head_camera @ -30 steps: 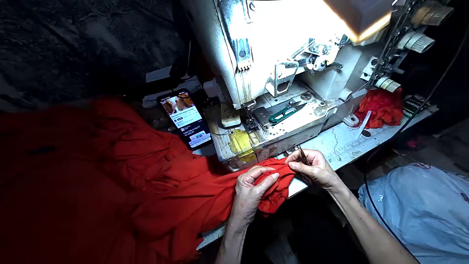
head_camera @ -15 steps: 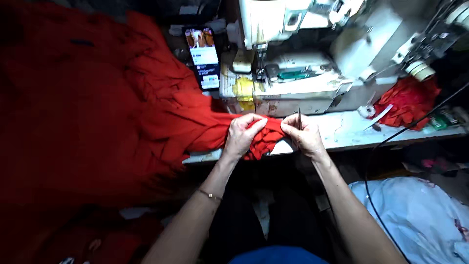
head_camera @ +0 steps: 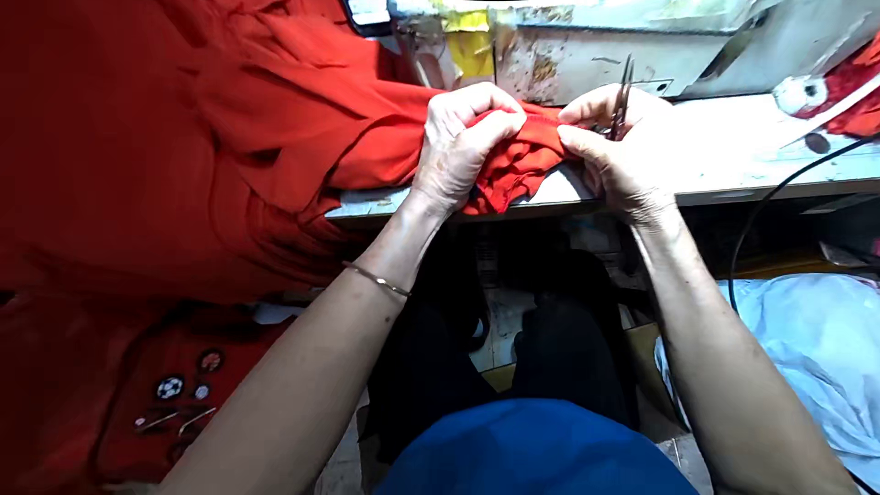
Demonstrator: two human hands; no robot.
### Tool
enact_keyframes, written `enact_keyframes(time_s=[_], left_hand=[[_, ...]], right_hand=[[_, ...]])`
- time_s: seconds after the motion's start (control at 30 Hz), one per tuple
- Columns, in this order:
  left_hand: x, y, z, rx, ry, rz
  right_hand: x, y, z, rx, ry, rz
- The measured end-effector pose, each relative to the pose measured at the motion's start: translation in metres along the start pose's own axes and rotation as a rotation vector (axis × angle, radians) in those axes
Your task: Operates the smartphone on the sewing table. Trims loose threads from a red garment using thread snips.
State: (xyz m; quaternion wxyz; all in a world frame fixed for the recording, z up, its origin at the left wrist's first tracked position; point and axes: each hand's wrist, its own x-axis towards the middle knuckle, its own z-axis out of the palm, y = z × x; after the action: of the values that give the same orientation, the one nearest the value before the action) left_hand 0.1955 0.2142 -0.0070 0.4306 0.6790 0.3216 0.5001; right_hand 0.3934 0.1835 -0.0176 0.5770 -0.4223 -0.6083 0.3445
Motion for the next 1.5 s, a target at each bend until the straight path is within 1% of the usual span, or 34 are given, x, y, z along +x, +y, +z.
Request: enact_keyframes(time_s=[0.13,0.3,0.37,0.47,0.53,0.57,0.6,0.63,0.67,0.7,0.73,0.77,0.93,1.0,1.03,1.1,1.17,1.2,1.23,1.27,1.3,1.33,1.37,1.4,1.43,1.5], left_hand=[[-0.001,-0.001,0.0,-0.007,0.014,0.019],[0.001,-0.003,0.002,-0.065,0.0,0.019],[0.002,-0.003,0.003,-0.082,0.009,0.023],[0.002,-0.004,0.003,-0.011,0.012,0.033],[0.001,-0.006,0.003,-0.016,0.011,0.046],[0.002,-0.006,0.003,-0.031,0.008,0.055],[0.002,-0.006,0.003,-0.05,0.01,0.063],[0.002,-0.006,0.004,-0.06,0.012,0.068],[0.003,-0.006,0.004,-0.06,0.013,0.071],[0.004,-0.006,0.004,-0.052,0.013,0.071],[0.004,-0.006,0.004,-0.042,0.013,0.069],[0.004,-0.005,0.004,-0.028,0.013,0.065],[0.003,-0.006,0.005,-0.033,0.01,0.065],[0.002,-0.006,0.005,-0.035,0.012,0.075],[0.001,-0.006,0.006,-0.036,0.014,0.08],[0.002,-0.002,0.004,-0.024,0.01,0.062],[0.002,-0.001,0.003,-0.022,-0.009,0.023],[0.003,-0.01,0.004,-0.038,-0.007,0.068],[0.005,-0.035,0.009,-0.075,0.027,0.238],[0.013,-0.075,0.018,-0.133,0.087,0.531],[0.02,-0.091,0.023,-0.157,0.117,0.666],[0.014,-0.075,0.018,-0.142,0.092,0.544],[0.004,-0.035,0.008,-0.079,0.029,0.247],[0.003,-0.009,0.003,-0.043,-0.004,0.078],[0.003,0.0,0.002,-0.03,-0.006,0.029],[0.001,-0.001,0.003,-0.047,0.007,0.055]], right_hand=[[0.0,-0.001,-0.001,-0.011,-0.021,0.042],[-0.001,-0.008,-0.001,-0.001,0.023,0.144],[0.001,-0.008,-0.001,-0.012,0.035,0.157],[0.001,-0.005,-0.005,-0.031,0.01,0.152],[0.0,-0.008,-0.002,-0.071,0.023,0.161],[0.0,-0.021,0.004,-0.124,0.055,0.227],[0.0,-0.044,0.016,-0.206,0.105,0.371],[0.003,-0.071,0.031,-0.273,0.144,0.565],[0.004,-0.07,0.031,-0.267,0.149,0.565],[0.002,-0.044,0.016,-0.197,0.102,0.4],[0.001,-0.023,0.004,-0.117,0.051,0.283],[0.002,-0.012,-0.002,-0.07,0.03,0.231],[0.001,-0.009,-0.003,-0.024,0.041,0.229],[0.0,-0.012,-0.001,-0.052,0.048,0.242],[0.001,-0.021,0.003,-0.101,0.08,0.311],[0.007,-0.048,0.018,-0.216,0.145,0.553],[0.001,-0.016,0.001,-0.063,0.062,0.308],[0.0,-0.006,-0.005,-0.011,0.02,0.231],[0.0,-0.005,-0.007,-0.003,-0.004,0.212],[-0.001,-0.014,-0.002,-0.023,0.009,0.239],[-0.003,-0.035,0.01,-0.071,0.047,0.322],[-0.006,-0.067,0.03,-0.144,0.099,0.452],[-0.007,-0.088,0.043,-0.196,0.138,0.534],[-0.007,-0.097,0.05,-0.219,0.163,0.559],[-0.006,-0.104,0.055,-0.227,0.178,0.585],[-0.005,-0.118,0.067,-0.238,0.22,0.659]])
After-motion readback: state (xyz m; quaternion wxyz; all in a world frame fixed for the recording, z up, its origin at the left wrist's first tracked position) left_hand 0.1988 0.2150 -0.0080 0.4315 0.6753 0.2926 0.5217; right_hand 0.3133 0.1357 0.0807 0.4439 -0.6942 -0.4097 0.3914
